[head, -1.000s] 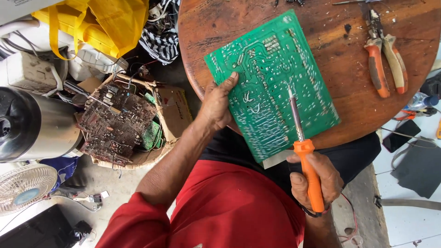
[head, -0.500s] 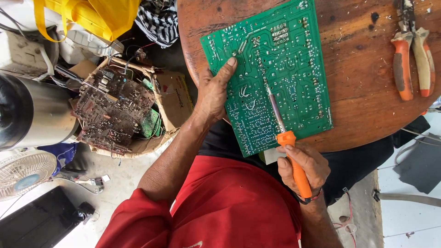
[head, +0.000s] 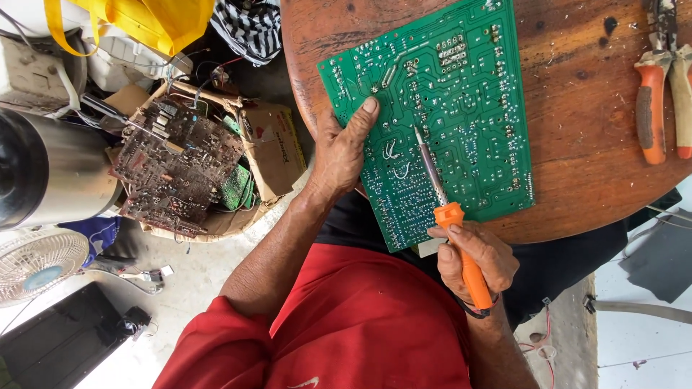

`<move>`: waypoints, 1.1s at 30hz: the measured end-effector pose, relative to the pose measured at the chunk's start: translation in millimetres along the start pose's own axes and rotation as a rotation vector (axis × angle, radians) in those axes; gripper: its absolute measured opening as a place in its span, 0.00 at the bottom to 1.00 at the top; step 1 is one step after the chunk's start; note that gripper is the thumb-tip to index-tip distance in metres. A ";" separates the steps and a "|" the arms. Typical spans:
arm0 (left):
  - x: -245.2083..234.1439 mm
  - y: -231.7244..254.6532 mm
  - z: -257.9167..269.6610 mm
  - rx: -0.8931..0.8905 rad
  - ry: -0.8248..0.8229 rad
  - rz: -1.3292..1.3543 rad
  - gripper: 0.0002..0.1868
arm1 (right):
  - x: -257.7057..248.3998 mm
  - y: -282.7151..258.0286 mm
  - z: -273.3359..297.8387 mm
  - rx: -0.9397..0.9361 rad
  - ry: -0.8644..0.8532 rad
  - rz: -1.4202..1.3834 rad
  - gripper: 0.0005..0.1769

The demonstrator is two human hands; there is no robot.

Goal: The person holds a green circuit board and uses a soldering iron to work on various points on the board. They flip the board over to access different sides and use a screwdriver to assist with the components.

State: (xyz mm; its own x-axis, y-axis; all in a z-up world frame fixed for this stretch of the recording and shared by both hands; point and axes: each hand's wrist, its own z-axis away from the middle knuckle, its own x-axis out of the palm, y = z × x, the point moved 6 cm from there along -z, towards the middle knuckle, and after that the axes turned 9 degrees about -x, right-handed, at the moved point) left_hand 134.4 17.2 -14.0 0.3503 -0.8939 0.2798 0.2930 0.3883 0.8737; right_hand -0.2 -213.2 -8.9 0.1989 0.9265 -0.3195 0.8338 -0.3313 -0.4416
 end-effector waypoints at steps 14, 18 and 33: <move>4.2 0.3 1.6 -0.002 -0.005 -0.005 0.12 | -1.6 4.7 16.6 0.314 0.027 -0.069 0.16; 3.0 1.0 1.3 -0.001 -0.002 0.002 0.12 | 0.0 6.0 20.1 0.392 0.040 -0.091 0.16; -1.8 -10.5 -0.9 -0.022 0.011 0.068 0.12 | -9.1 19.4 32.6 0.443 0.167 -0.286 0.15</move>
State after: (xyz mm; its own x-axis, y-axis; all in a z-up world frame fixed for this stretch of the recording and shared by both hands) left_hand 131.5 14.9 -24.0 0.3796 -0.8629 0.3336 0.2873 0.4527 0.8441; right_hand -2.7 -233.8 -41.9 0.1060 0.9943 -0.0137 0.5774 -0.0727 -0.8132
